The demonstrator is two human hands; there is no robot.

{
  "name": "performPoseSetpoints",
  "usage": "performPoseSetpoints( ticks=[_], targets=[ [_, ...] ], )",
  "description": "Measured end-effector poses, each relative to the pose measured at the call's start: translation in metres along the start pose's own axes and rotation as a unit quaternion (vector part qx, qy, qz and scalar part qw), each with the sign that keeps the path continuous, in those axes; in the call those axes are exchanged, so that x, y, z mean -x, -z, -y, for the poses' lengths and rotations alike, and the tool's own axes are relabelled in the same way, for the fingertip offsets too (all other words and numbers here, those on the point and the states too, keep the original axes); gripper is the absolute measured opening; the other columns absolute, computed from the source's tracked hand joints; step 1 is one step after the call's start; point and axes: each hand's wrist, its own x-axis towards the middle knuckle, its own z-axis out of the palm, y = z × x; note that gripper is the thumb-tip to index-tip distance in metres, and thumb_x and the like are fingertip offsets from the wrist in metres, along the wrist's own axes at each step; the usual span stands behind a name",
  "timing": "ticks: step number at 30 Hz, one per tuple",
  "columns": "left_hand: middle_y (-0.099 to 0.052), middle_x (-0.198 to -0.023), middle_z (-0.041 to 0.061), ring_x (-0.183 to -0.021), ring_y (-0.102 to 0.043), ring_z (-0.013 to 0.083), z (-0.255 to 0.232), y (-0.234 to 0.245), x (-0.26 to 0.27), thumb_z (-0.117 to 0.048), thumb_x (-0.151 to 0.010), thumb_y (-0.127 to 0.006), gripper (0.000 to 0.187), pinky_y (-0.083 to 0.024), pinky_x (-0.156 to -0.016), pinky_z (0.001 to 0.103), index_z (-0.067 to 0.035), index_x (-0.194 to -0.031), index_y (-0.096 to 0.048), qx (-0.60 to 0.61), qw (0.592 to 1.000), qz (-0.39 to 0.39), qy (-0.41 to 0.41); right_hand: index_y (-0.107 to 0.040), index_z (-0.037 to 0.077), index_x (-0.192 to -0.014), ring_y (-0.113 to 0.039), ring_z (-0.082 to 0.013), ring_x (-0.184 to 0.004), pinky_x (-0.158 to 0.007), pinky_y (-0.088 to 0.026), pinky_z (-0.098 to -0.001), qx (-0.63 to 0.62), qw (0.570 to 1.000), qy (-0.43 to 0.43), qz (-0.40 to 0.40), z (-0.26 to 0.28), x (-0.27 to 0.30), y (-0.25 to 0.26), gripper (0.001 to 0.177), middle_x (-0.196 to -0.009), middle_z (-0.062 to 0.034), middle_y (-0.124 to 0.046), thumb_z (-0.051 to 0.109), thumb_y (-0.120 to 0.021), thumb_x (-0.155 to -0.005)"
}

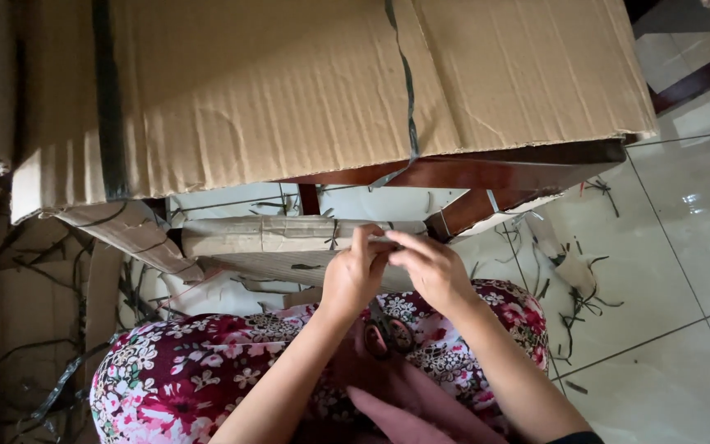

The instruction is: Wrapping furniture legs with protective cardboard and securing it by tying thin strings.

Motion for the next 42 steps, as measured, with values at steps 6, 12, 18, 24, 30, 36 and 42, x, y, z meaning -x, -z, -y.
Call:
performPoseSetpoints(
  ticks=[6, 12, 18, 24, 30, 36, 42],
  targets=[
    [-0.08, -0.1, 0.012, -0.088, -0.075, 0.0403, -0.019, 0.021, 0.002, -0.005, -0.09, -0.066, 0.067, -0.059, -0.076, 0.054, -0.007, -0.147, -0.031, 0.105, 0.994, 0.008, -0.001, -0.074, 0.012, -0.088, -0.073, -0.0305, -0.077, -0.067, -0.058, -0.0403, -0.074, 0.988, -0.131, -0.02, 0.009, -0.021, -0.005, 0.014, -0.082, -0.0044, -0.074, -0.001, -0.069, -0.09],
    [-0.08, -0.102, 0.007, -0.09, -0.076, 0.0341, -0.025, 0.033, 0.005, -0.007, -0.088, -0.068, 0.08, -0.061, -0.079, 0.047, -0.009, -0.156, -0.025, 0.076, 0.997, -0.004, 0.017, -0.075, 0.014, -0.087, -0.074, -0.023, -0.072, -0.067, -0.057, -0.0343, -0.068, 0.966, -0.237, -0.075, 0.021, -0.02, -0.005, 0.01, -0.074, -0.0051, -0.075, 0.004, -0.078, -0.084],
    [-0.081, -0.1, 0.002, -0.084, -0.077, 0.0298, -0.015, 0.032, 0.007, -0.013, -0.088, -0.067, 0.075, -0.062, -0.075, 0.044, -0.014, -0.154, -0.031, 0.044, 0.999, -0.022, 0.023, -0.069, 0.009, -0.085, -0.069, -0.035, -0.076, -0.064, -0.056, -0.0441, 0.019, 0.989, -0.126, 0.075, 0.011, -0.02, -0.002, 0.012, -0.081, -0.0113, -0.07, -0.001, -0.063, -0.088],
    [-0.081, -0.089, -0.008, -0.073, -0.076, 0.0205, -0.005, 0.025, 0.004, -0.019, -0.085, -0.074, 0.042, -0.062, -0.067, 0.036, -0.022, -0.123, -0.055, -0.01, 0.993, -0.103, -0.048, -0.063, 0.004, -0.089, -0.067, -0.039, -0.087, -0.072, -0.055, -0.0458, -0.089, 0.974, -0.149, 0.145, 0.017, -0.035, 0.01, 0.006, -0.087, -0.0113, -0.061, 0.0, -0.062, -0.094],
    [-0.077, -0.09, -0.012, -0.077, -0.075, 0.0138, -0.004, 0.024, 0.002, -0.032, -0.083, -0.085, 0.017, -0.058, -0.071, 0.029, -0.029, -0.097, -0.076, -0.02, 0.978, -0.16, -0.131, -0.07, 0.004, -0.097, -0.068, -0.0307, -0.092, -0.085, -0.054, -0.0411, -0.147, 0.958, -0.215, 0.122, 0.002, -0.017, -0.002, 0.014, -0.088, -0.0091, -0.064, -0.005, -0.06, -0.093],
    [-0.072, -0.084, -0.005, -0.073, -0.074, 0.0207, -0.005, 0.037, 0.006, -0.025, -0.089, -0.078, 0.006, -0.057, -0.07, 0.034, -0.023, -0.09, -0.073, -0.045, 0.982, -0.129, -0.134, -0.077, 0.01, -0.094, -0.071, -0.0279, -0.083, -0.078, -0.054, -0.0397, -0.129, 0.959, -0.241, 0.074, 0.023, -0.032, 0.01, 0.018, -0.079, -0.0074, -0.069, -0.003, -0.073, -0.082],
    [-0.069, -0.082, -0.002, -0.079, -0.074, 0.0231, 0.013, 0.015, 0.01, -0.026, -0.084, -0.077, 0.013, -0.052, -0.082, 0.036, -0.021, -0.081, -0.065, -0.061, 0.979, -0.085, -0.176, -0.075, 0.014, -0.098, -0.067, -0.0284, -0.072, -0.068, -0.056, -0.0385, 0.005, 0.989, -0.149, 0.01, 0.009, -0.037, -0.022, 0.024, -0.077, -0.0034, -0.064, -0.006, -0.068, -0.088]
  ],
)
